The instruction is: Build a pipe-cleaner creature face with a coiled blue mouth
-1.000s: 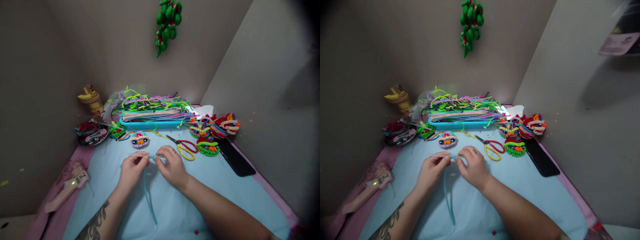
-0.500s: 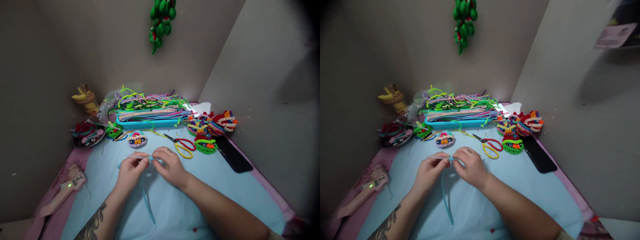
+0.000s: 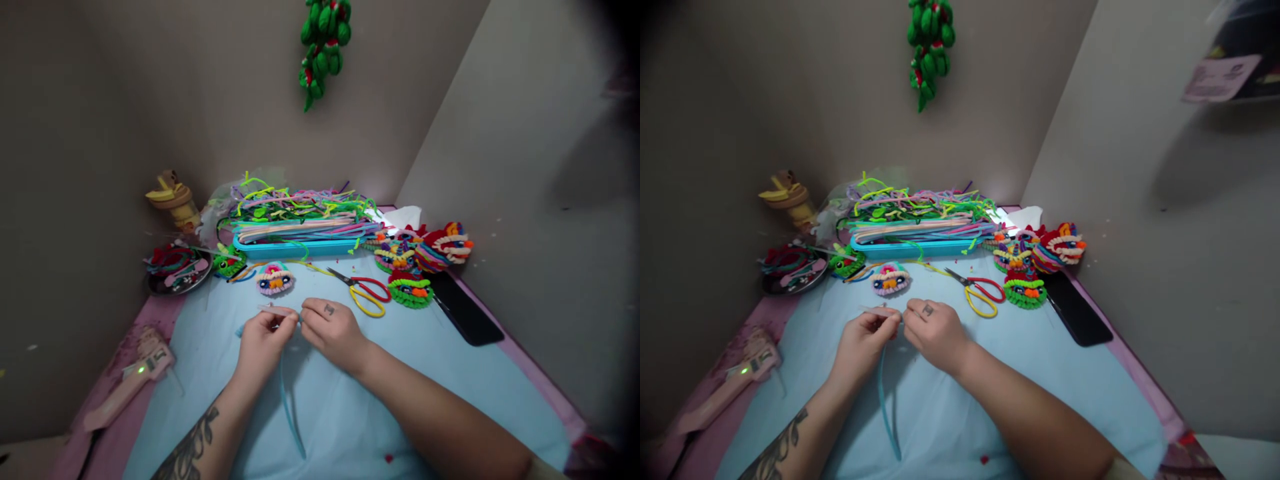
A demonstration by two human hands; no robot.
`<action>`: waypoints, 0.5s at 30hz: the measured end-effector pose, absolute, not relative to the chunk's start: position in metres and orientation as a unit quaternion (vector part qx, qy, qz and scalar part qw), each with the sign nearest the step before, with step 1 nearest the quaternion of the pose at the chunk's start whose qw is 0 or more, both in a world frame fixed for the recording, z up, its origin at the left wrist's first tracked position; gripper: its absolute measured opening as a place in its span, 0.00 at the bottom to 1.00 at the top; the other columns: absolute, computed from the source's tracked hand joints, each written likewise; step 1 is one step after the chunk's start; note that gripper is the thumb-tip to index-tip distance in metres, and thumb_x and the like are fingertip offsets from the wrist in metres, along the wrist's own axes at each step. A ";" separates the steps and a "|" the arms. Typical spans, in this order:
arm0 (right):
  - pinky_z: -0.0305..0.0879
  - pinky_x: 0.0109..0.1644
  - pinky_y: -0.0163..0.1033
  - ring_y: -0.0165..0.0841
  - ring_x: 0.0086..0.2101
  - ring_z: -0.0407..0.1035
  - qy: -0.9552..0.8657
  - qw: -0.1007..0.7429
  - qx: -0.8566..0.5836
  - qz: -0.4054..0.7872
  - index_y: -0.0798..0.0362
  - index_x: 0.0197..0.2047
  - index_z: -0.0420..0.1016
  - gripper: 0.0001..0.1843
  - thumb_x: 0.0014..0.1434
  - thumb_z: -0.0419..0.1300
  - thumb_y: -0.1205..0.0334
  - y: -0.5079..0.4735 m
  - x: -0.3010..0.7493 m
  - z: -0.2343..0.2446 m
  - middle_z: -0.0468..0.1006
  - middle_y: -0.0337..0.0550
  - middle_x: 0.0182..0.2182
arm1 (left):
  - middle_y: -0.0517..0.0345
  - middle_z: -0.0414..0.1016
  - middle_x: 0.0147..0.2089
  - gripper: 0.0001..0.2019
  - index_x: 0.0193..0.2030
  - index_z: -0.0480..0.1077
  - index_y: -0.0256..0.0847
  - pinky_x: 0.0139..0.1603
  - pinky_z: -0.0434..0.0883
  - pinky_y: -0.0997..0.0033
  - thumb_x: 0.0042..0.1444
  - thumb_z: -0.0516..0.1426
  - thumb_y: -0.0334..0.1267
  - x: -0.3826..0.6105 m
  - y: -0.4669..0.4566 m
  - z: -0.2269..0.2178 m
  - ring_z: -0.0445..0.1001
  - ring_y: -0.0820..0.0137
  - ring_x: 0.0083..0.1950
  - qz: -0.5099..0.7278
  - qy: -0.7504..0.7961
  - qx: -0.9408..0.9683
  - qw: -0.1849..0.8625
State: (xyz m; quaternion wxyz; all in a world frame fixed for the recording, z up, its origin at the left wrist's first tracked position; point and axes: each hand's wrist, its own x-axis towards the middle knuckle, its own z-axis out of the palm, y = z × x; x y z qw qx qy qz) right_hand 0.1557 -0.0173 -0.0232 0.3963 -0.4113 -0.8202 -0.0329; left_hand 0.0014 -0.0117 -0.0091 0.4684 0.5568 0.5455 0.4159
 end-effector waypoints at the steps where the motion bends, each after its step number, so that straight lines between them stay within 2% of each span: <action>1: 0.67 0.39 0.37 0.32 0.33 0.71 -0.821 0.397 -0.409 -0.032 0.53 0.34 0.72 0.08 0.61 0.52 0.68 -0.017 0.156 -0.024 0.78 0.46 0.36 | 0.57 0.75 0.26 0.10 0.31 0.76 0.34 0.28 0.66 0.75 0.48 0.60 0.41 0.001 -0.012 -0.009 0.69 0.72 0.27 0.416 0.549 0.554 0.467; 6: 0.68 0.44 0.39 0.35 0.41 0.71 -0.790 0.434 -0.426 0.081 0.53 0.41 0.71 0.07 0.58 0.56 0.67 -0.016 0.158 -0.026 0.76 0.48 0.41 | 0.56 0.76 0.30 0.11 0.31 0.75 0.34 0.29 0.67 0.76 0.49 0.60 0.42 -0.001 -0.012 -0.009 0.69 0.74 0.27 0.435 0.536 0.545 0.476; 9: 0.69 0.39 0.36 0.33 0.39 0.71 -0.750 0.453 -0.443 0.191 0.52 0.45 0.71 0.11 0.57 0.58 0.66 -0.017 0.159 -0.023 0.75 0.46 0.38 | 0.55 0.77 0.33 0.10 0.31 0.76 0.35 0.30 0.68 0.75 0.48 0.61 0.42 -0.001 -0.012 -0.007 0.69 0.73 0.28 0.446 0.529 0.541 0.479; 15: 0.64 0.35 0.35 0.30 0.30 0.68 -0.711 0.473 -0.458 0.245 0.51 0.34 0.74 0.05 0.58 0.58 0.68 -0.018 0.158 -0.015 0.73 0.39 0.28 | 0.52 0.78 0.37 0.12 0.35 0.76 0.35 0.32 0.71 0.72 0.46 0.62 0.41 -0.002 -0.011 -0.008 0.72 0.70 0.31 0.440 0.534 0.527 0.493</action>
